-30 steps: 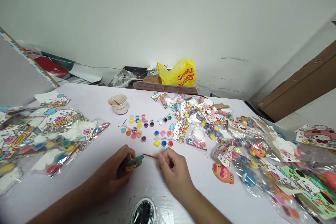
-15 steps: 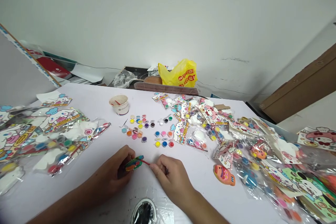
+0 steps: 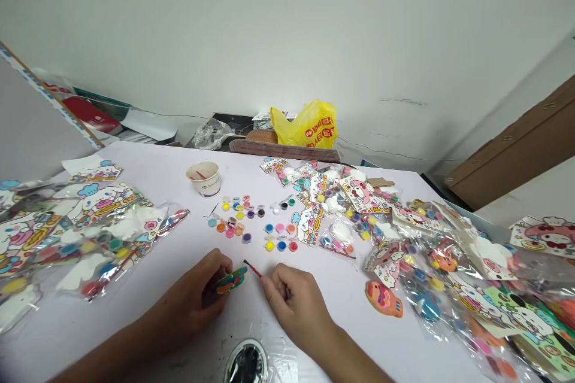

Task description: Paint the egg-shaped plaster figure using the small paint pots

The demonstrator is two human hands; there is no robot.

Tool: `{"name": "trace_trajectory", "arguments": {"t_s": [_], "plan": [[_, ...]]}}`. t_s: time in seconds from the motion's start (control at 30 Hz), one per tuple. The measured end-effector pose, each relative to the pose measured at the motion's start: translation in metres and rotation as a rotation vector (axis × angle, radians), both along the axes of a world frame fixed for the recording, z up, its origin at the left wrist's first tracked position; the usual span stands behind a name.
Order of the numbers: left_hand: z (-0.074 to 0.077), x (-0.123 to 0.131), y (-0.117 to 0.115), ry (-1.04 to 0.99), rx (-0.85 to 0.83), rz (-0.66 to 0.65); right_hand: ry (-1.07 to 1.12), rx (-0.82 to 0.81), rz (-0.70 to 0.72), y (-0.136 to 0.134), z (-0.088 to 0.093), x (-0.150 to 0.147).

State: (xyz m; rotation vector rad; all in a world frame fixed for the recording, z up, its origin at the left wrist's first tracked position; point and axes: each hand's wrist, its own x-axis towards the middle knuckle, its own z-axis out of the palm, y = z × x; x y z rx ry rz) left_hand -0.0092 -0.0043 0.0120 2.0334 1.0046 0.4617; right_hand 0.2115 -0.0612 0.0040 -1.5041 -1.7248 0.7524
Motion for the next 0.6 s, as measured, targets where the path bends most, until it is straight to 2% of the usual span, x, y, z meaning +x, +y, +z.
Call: {"name": "trace_trajectory", "arguments": {"t_s": [0.2, 0.4, 0.6], "plan": [[0.0043, 0.0017, -0.0016, 0.083, 0.072, 0.031, -0.02, 0.067, 0.083, -0.0069, 0.0041, -0.0057], [0.0035, 0.0017, -0.0006, 0.11, 0.086, 0.038, -0.029, 0.036, 0.007, -0.0022, -0.0003, -0.0042], [0.0055, 0.0017, -0.0016, 0.117, 0.105, 0.045, -0.027, 0.071, 0.053, -0.0025, -0.0009, -0.0041]]}}
